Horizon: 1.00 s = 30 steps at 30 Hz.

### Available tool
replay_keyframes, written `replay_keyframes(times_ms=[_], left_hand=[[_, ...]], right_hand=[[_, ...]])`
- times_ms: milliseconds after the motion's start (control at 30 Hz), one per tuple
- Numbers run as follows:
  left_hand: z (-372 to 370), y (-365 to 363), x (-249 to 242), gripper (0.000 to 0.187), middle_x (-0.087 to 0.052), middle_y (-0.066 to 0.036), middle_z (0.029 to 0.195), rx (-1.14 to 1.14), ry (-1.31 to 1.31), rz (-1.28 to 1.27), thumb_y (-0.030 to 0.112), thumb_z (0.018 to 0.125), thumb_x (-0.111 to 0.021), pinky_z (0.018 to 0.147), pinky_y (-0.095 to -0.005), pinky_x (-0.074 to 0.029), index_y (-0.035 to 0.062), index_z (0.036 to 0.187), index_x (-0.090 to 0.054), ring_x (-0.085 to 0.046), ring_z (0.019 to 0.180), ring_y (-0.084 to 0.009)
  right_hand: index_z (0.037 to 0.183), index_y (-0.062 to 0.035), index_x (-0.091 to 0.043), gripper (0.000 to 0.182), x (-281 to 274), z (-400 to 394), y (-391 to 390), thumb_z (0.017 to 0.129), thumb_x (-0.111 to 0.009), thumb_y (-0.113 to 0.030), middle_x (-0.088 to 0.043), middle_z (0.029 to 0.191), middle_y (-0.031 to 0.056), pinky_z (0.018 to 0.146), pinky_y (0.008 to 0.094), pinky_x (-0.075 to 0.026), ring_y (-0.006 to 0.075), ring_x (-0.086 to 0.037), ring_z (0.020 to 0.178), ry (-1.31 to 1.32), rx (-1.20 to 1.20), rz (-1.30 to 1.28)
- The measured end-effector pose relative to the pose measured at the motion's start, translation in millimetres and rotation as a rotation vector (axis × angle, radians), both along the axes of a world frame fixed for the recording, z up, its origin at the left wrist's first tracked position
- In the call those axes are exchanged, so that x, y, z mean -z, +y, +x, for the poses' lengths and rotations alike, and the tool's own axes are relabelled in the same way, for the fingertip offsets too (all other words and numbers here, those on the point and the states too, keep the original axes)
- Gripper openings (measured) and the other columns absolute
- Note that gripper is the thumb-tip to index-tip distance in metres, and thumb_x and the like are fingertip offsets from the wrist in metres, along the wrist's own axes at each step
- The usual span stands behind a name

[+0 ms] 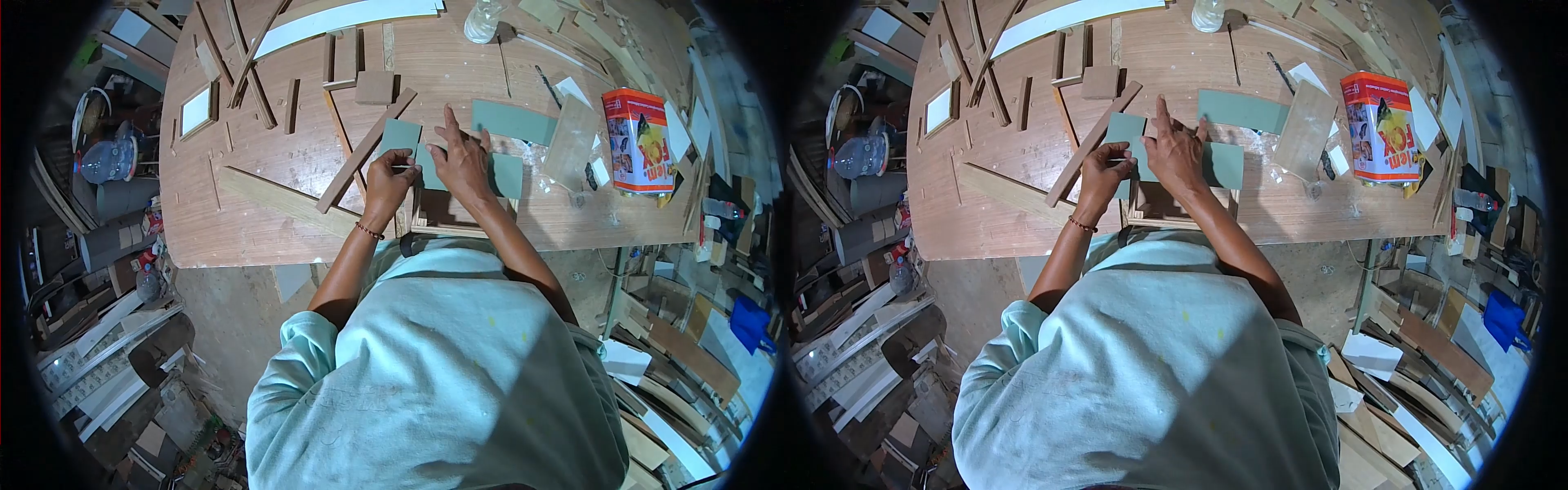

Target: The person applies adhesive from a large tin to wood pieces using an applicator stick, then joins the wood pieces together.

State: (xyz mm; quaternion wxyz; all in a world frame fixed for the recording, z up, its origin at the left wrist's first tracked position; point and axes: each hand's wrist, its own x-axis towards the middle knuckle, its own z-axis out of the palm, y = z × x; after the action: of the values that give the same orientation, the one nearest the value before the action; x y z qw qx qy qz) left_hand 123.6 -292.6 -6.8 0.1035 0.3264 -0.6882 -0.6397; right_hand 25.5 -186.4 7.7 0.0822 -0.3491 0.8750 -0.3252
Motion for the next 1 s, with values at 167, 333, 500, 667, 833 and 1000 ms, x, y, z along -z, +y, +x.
replay_keyframes(times_ms=[167,333,500,667,833,1000], left_hand=[[2,-7,-2,0.016,-0.058,-0.004,0.070,0.043,0.004,0.345,0.002,0.077,-0.060,0.056,-0.0215,-0.045,-0.0052,0.090,-0.058,-0.054,0.061,-0.0094],[5,-12,0,0.015,-0.060,-0.006,0.077,0.097,-0.064,0.355,0.003,0.078,-0.059,0.061,-0.0231,-0.047,-0.0033,0.092,-0.059,-0.056,0.067,-0.0111],[8,-10,0,0.016,-0.061,-0.009,0.086,0.177,-0.065,0.264,0.002,0.079,-0.056,0.071,-0.0268,-0.050,-0.0032,0.094,-0.058,-0.059,0.077,-0.0142],[7,-8,1,0.012,-0.060,-0.005,0.076,0.108,-0.022,0.358,-0.002,0.077,-0.057,0.059,-0.0216,-0.047,-0.0036,0.088,-0.059,-0.055,0.064,-0.0092],[6,-5,3,0.012,-0.060,-0.005,0.074,0.068,-0.023,0.402,-0.003,0.077,-0.056,0.058,-0.0214,-0.047,-0.0035,0.089,-0.059,-0.055,0.062,-0.0088],[6,-6,8,0.017,-0.060,-0.005,0.075,0.064,-0.021,0.435,-0.005,0.076,-0.055,0.056,-0.0210,-0.047,-0.0044,0.093,-0.058,-0.055,0.063,-0.0090]], right_hand=[[0.133,-0.0042,-0.023,0.074,-8,11,-16,0.073,-0.061,-0.025,-0.062,0.096,0.0130,0.096,0.0557,-0.018,0.0303,-0.058,0.090,-0.027,0.061,0.114],[0.126,-0.0033,-0.036,0.062,-1,14,-22,0.073,-0.059,-0.026,-0.065,0.084,0.0110,0.096,0.0472,-0.024,0.0277,-0.061,0.079,-0.017,0.101,0.083],[0.122,-0.0033,-0.041,0.055,-15,15,-22,0.074,-0.053,-0.025,-0.064,0.075,0.0121,0.096,0.0421,-0.025,0.0283,-0.061,0.072,-0.015,0.104,0.260],[0.120,-0.0052,-0.044,0.051,5,17,-27,0.073,-0.053,-0.020,-0.065,0.074,0.0095,0.096,0.0441,-0.022,0.0264,-0.061,0.071,-0.008,0.144,0.090],[0.118,-0.0038,-0.046,0.048,4,19,-28,0.073,-0.051,-0.019,-0.062,0.069,0.0122,0.095,0.0472,-0.021,0.0270,-0.060,0.068,0.014,0.138,0.040],[0.117,-0.0030,-0.048,0.046,1,20,-26,0.073,-0.050,-0.018,-0.061,0.066,0.0129,0.094,0.0494,-0.020,0.0273,-0.059,0.065,0.038,0.124,0.014]])
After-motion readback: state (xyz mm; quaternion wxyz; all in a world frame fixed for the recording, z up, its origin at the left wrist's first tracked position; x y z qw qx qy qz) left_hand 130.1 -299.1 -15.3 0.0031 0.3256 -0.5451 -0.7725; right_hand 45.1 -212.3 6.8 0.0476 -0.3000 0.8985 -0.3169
